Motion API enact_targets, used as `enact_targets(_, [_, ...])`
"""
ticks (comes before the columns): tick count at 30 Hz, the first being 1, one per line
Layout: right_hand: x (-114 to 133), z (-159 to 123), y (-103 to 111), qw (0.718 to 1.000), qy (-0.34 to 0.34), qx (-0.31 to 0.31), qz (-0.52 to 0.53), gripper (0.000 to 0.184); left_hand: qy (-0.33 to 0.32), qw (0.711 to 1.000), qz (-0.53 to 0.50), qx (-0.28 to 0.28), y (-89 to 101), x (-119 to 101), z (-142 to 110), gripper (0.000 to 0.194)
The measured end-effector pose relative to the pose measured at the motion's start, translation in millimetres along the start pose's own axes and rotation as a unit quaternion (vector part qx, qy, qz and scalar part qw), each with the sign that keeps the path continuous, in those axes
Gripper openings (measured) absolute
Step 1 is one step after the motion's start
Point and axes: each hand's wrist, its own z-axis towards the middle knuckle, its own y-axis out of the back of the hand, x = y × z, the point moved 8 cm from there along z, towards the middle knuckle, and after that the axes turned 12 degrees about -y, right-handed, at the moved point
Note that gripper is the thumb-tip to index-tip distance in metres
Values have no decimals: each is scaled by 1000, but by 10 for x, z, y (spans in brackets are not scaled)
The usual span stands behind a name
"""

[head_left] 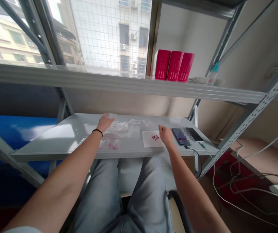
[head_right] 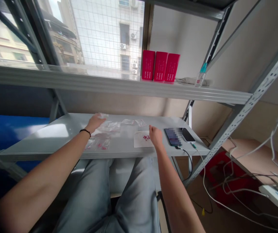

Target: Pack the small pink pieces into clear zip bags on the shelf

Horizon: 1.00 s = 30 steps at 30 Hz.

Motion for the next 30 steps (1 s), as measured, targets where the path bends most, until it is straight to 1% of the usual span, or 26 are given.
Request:
enact_targets(1, [73,77,-91,1000,11,11,-20,59,15,999,44,17,-40,66,-1,45])
enact_targets(3, [173,146,-279,998,32,35,-52,51,46,989,136,45,-68,184,-59,51])
enact_targets(6, [229,124,-495,992,61,60,-89,38,38,970,226,77,-8,247,-107,52])
enact_targets(8, [222,92,-592,987,82,73,-115,35,15,962,260,86,87,218,-86,48])
enact_targets(10, [200,75,-669,980,104,88,-144,34,-14,956,277,93,190,136,-76,44])
enact_targets(12, [182,75,-733,971,126,104,-174,33,-40,953,279,111,261,31,-159,40])
enact_targets(14, [174,79,-783,962,144,117,-201,32,-78,948,266,159,244,-90,-384,37])
enact_targets(17, [174,69,-823,952,158,125,-228,31,-164,926,231,249,110,-297,-921,39])
enact_targets(19, [174,52,-826,950,157,124,-238,30,-192,917,217,273,63,-371,-1235,40])
enact_targets(20, [174,45,-821,951,155,122,-239,30,-192,918,214,273,63,-378,-1338,38])
enact_targets(22, [180,43,-795,953,150,117,-234,30,-188,922,207,266,82,-374,-1443,32])
enact_targets(25, [236,75,-691,961,145,104,-210,29,-192,935,190,228,159,-393,-1417,30])
enact_targets(27, [324,87,-569,969,144,85,-182,30,-187,952,170,171,251,-439,-1365,29])
enact_targets(29, [456,23,-435,977,147,62,-143,33,-163,976,118,80,371,-507,-1353,28])
enact_targets(30, [535,-59,-384,979,153,56,-122,35,-138,987,71,26,428,-536,-1376,27])
